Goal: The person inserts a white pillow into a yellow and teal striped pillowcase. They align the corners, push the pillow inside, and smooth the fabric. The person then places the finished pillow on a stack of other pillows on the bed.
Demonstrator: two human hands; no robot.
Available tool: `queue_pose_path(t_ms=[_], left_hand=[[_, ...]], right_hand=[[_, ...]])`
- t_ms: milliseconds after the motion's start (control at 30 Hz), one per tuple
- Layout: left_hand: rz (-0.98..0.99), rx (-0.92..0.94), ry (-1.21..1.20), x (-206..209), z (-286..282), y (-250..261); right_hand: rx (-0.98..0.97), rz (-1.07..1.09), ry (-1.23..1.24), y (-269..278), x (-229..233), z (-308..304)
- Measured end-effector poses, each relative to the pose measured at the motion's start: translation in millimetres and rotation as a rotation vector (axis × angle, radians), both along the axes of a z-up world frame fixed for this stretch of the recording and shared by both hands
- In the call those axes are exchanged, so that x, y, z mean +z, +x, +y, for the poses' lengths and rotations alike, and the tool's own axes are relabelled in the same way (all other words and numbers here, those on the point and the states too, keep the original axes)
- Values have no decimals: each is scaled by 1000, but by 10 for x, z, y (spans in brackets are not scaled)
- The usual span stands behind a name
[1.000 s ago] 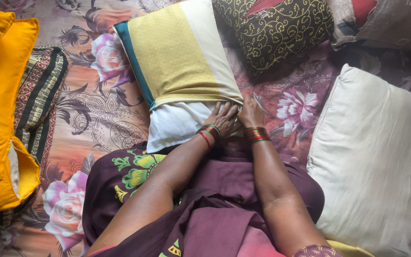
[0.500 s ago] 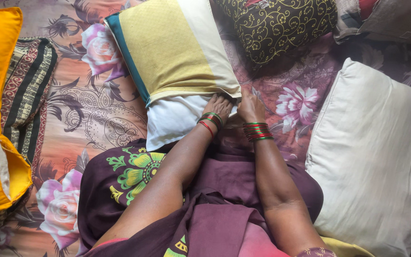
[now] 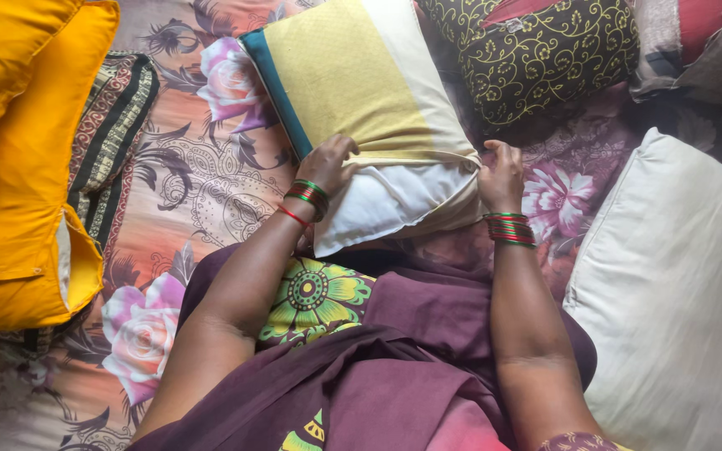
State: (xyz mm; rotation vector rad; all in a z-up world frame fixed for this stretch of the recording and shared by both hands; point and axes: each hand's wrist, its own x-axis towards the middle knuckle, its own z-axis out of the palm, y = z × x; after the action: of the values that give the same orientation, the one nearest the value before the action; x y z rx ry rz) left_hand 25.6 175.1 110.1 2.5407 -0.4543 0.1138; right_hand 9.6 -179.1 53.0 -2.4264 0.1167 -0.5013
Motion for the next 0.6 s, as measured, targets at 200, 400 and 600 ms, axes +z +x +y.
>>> queue_pose_path(t_ms=[200,400,600], left_hand=[[-85,217,-28,-337,253,-247],[-182,163,-197,-678,349,-182],[0,44,-383,-654,403,-84]], right_hand=[[644,-82,-153,-585,659,977],[912,-17,-559,-868,735,1765],[819,-23,-710,-529,429,1948]])
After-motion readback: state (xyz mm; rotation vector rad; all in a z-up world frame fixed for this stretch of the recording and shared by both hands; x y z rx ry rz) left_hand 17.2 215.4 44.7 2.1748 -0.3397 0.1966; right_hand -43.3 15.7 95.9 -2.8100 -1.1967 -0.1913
